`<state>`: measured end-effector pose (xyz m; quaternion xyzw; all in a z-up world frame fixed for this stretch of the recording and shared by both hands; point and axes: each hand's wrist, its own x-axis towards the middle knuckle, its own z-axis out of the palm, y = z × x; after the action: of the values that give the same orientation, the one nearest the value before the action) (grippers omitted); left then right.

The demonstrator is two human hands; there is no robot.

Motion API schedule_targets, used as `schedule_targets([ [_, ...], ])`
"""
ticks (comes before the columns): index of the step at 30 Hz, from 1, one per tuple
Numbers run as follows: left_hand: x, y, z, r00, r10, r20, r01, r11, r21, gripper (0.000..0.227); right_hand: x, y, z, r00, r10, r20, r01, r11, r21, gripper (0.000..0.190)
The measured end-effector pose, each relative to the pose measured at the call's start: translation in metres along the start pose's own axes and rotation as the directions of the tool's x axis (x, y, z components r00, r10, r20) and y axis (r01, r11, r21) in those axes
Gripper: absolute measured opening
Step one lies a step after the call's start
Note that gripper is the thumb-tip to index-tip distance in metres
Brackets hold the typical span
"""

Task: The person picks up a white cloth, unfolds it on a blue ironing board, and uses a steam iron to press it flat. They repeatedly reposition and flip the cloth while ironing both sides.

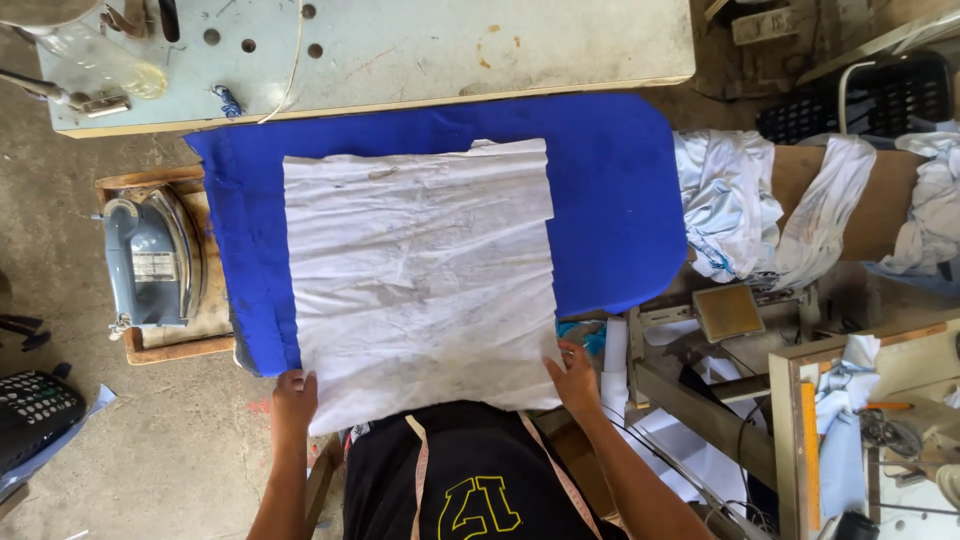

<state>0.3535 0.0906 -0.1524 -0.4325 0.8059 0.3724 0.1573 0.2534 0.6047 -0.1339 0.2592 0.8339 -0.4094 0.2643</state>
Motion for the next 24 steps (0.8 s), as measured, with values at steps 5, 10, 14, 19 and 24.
schedule_targets([
  [5, 0.023, 0.073, 0.005, 0.633, 0.617, -0.468, -0.541, 0.785, 0.302, 0.039, 0.039, -0.06, -0.03, 0.655, -0.648, -0.388, 0.585, 0.761, -0.282, 0.045],
  [10, 0.122, 0.22, 0.031, 0.376, 0.841, -0.389, -0.761, 0.519, 0.388, 0.044, 0.135, -0.21, -0.002, 0.288, -0.866, -0.409, 0.794, 0.455, -0.403, 0.032],
  [14, 0.187, 0.269, 0.048, 0.297, 0.918, -0.263, -0.696, 0.397, 0.599, 0.048, 0.216, -0.263, 0.047, 0.167, -0.951, -0.262, 0.714, 0.3, -0.633, 0.035],
  [19, 0.219, 0.266, 0.037, 0.363, 0.919, -0.156, -0.675, 0.374, 0.636, 0.048, 0.222, -0.296, 0.067, 0.431, -0.893, -0.132, 0.618, 0.399, -0.677, 0.047],
  [24, 0.228, 0.259, 0.027, 0.461, 0.883, -0.094, -0.698, 0.426, 0.576, 0.055, 0.215, -0.31, 0.074, 0.575, -0.816, -0.05, 0.488, 0.392, -0.78, 0.077],
])
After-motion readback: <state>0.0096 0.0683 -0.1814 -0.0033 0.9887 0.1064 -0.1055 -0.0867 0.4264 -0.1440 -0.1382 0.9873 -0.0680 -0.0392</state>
